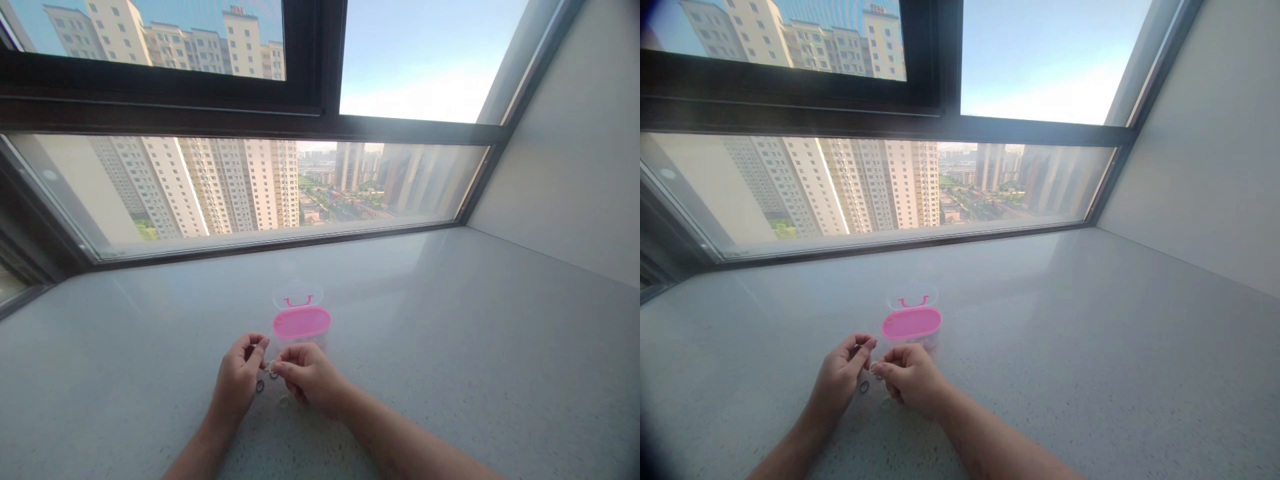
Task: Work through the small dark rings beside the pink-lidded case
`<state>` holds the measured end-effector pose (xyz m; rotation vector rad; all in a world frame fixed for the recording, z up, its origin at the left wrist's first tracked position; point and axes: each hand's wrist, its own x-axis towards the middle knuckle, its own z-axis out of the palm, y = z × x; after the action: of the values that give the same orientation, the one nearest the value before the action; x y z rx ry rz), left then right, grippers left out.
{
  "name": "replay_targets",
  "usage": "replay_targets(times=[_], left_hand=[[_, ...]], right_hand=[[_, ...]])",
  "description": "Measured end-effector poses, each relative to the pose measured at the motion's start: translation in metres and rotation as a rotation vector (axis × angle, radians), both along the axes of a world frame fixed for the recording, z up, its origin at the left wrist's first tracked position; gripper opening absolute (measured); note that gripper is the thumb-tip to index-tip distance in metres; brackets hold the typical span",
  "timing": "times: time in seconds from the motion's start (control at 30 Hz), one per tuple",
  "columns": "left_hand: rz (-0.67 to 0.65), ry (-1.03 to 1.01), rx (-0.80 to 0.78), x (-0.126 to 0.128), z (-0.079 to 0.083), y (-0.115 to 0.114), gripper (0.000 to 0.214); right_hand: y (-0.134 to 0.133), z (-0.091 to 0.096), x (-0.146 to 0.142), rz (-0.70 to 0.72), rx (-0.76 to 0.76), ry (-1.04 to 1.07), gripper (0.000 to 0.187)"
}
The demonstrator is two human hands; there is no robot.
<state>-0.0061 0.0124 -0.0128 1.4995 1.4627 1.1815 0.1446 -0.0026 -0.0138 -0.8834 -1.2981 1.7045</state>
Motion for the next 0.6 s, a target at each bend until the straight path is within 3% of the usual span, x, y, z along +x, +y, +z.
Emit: replay_targets(times=[0.6], left_hand=[[0.028,0.021,0.021,0.0008,0.0029,-0.0019,0.029]], right_hand=[[0.0002,0.0009,-0.0012,-0.011,-0.038,-0.02,0.033]])
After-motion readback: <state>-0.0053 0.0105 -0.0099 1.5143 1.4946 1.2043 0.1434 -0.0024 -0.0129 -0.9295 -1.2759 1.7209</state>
